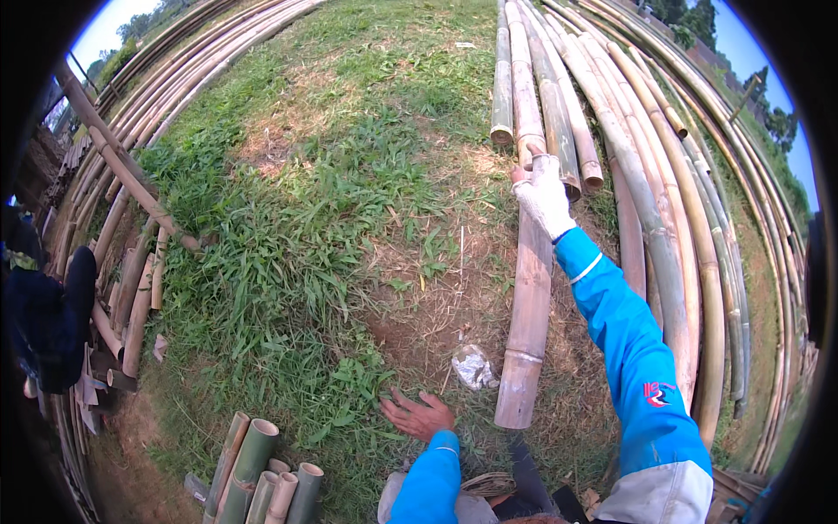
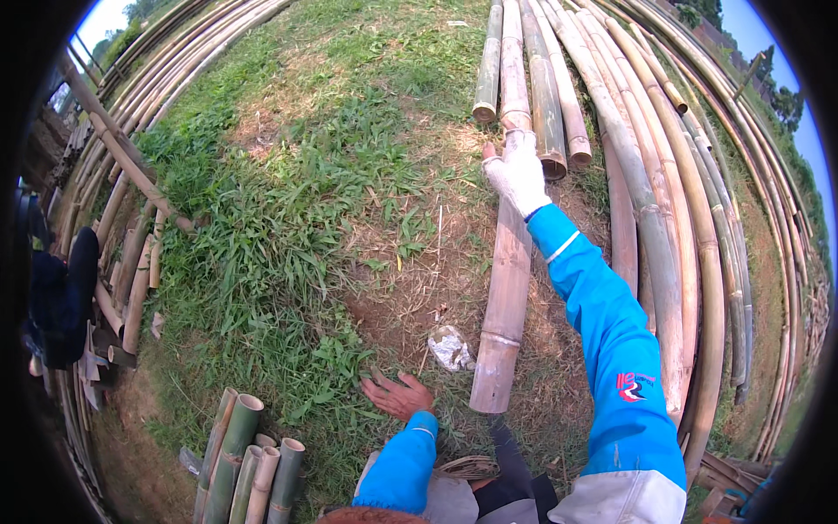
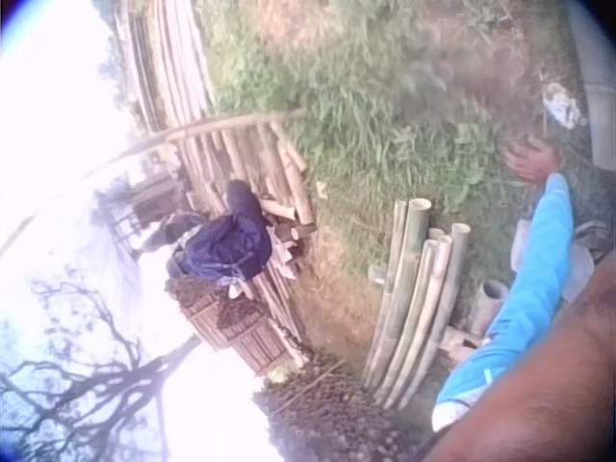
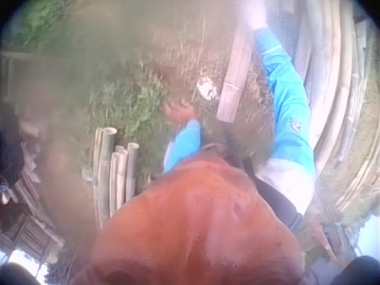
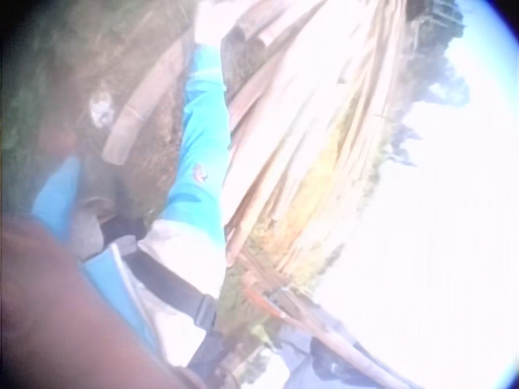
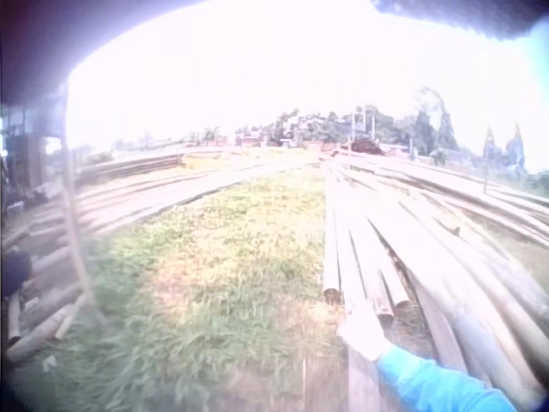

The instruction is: The person selects long bamboo poles from a pile, positions them on a wooden support, and uses a hand saw to cut them into shorter sections. The cut pieces are placed on the ground nearby.

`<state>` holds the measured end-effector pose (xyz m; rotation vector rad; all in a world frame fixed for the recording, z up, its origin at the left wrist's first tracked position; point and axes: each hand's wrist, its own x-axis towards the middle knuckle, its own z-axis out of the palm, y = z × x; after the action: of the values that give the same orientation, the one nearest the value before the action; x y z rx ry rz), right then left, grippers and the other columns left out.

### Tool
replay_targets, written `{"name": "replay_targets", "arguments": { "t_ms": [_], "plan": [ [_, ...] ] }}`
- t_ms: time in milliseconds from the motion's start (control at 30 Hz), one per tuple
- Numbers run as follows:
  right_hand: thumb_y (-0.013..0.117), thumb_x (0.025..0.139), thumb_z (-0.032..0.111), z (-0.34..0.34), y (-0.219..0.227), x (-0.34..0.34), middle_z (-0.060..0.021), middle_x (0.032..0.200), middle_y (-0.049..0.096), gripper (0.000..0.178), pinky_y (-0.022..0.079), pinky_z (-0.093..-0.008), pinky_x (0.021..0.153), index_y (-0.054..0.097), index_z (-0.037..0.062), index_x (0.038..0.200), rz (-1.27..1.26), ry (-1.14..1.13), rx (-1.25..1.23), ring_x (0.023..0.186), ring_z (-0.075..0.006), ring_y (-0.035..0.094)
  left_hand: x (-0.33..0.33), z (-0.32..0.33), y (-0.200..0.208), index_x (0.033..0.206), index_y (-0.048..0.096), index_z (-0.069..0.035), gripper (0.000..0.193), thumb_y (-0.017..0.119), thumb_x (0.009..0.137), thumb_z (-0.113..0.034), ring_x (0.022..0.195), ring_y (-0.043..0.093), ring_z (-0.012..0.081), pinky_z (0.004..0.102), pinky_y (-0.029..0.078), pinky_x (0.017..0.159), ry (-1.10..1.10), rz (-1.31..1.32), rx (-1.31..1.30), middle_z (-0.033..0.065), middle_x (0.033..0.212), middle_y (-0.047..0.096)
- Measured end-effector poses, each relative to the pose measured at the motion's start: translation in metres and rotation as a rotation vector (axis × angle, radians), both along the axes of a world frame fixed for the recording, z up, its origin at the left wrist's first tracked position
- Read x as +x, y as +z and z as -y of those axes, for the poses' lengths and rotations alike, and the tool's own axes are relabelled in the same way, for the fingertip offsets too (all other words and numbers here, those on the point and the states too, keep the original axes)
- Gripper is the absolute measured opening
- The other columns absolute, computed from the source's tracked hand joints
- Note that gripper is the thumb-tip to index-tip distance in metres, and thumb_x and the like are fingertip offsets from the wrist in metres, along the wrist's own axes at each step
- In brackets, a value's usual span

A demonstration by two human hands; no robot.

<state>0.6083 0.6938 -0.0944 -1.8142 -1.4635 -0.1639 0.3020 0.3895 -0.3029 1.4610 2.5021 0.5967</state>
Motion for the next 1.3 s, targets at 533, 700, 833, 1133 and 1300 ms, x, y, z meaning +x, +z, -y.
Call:
{"name": "replay_targets", "arguments": {
  "t_ms": [533, 700, 833, 1133, 1300],
  "plan": [
    [0.073, 0.095, 0.039, -0.266, -0.063, 0.094, -0.0052, 0.087, 0.068, 0.025, 0.057, -0.0430, 0.070, 0.073, 0.0161, 0.105, -0.658, -0.132, -0.680, 0.079, -0.0228, 0.065, -0.007, -0.001, 0.012, 0.161, 0.035, -0.004, 0.065, 0.052, 0.106, -0.033, 0.160, 0.020, 0.0482, 0.0658, 0.027, 0.127, 0.020, 0.075, -0.086, 0.0276, 0.168, 0.024],
    [0.079, 0.091, 0.028, -0.265, -0.067, 0.068, -0.0049, 0.083, 0.068, 0.019, 0.058, -0.0367, 0.058, 0.073, 0.0136, 0.101, -0.716, -0.085, -0.529, 0.070, -0.0179, 0.065, -0.017, -0.007, 0.008, 0.161, 0.036, -0.005, 0.063, 0.051, 0.107, -0.034, 0.159, 0.021, 0.0478, 0.0658, 0.028, 0.126, 0.046, 0.046, -0.039, 0.0281, 0.168, 0.024],
    [0.082, 0.090, 0.027, -0.230, -0.042, 0.066, -0.0063, 0.089, 0.069, 0.026, 0.056, -0.0327, 0.050, 0.072, 0.0076, 0.103, -0.936, -0.177, -0.435, 0.079, -0.0165, 0.067, -0.004, -0.011, 0.014, 0.162, 0.035, -0.006, 0.062, 0.050, 0.108, -0.033, 0.159, 0.021, 0.0477, 0.0656, 0.028, 0.126, 0.036, 0.127, -0.049, 0.0294, 0.167, 0.027],
    [0.071, 0.092, 0.057, -0.266, -0.042, 0.092, -0.0159, 0.134, 0.073, 0.066, 0.057, -0.0522, 0.096, 0.068, 0.0103, 0.139, -0.572, -0.083, -0.903, 0.120, -0.0355, 0.070, -0.011, -0.002, 0.013, 0.162, 0.034, -0.003, 0.066, 0.054, 0.105, -0.029, 0.160, 0.018, 0.0485, 0.0658, 0.024, 0.129, 0.011, 0.078, -0.085, 0.0299, 0.167, 0.025],
    [0.079, 0.083, 0.050, -0.298, -0.057, 0.097, -0.0127, 0.117, 0.080, 0.054, 0.057, -0.0415, 0.093, 0.081, 0.0077, 0.116, -0.081, -0.458, -0.605, 0.111, -0.0291, 0.074, -0.009, -0.003, 0.021, 0.160, 0.035, 0.000, 0.068, 0.056, 0.101, -0.026, 0.159, 0.018, 0.0505, 0.0656, 0.021, 0.128, -0.004, 0.103, -0.092, 0.0318, 0.166, 0.026]
  ]
}}
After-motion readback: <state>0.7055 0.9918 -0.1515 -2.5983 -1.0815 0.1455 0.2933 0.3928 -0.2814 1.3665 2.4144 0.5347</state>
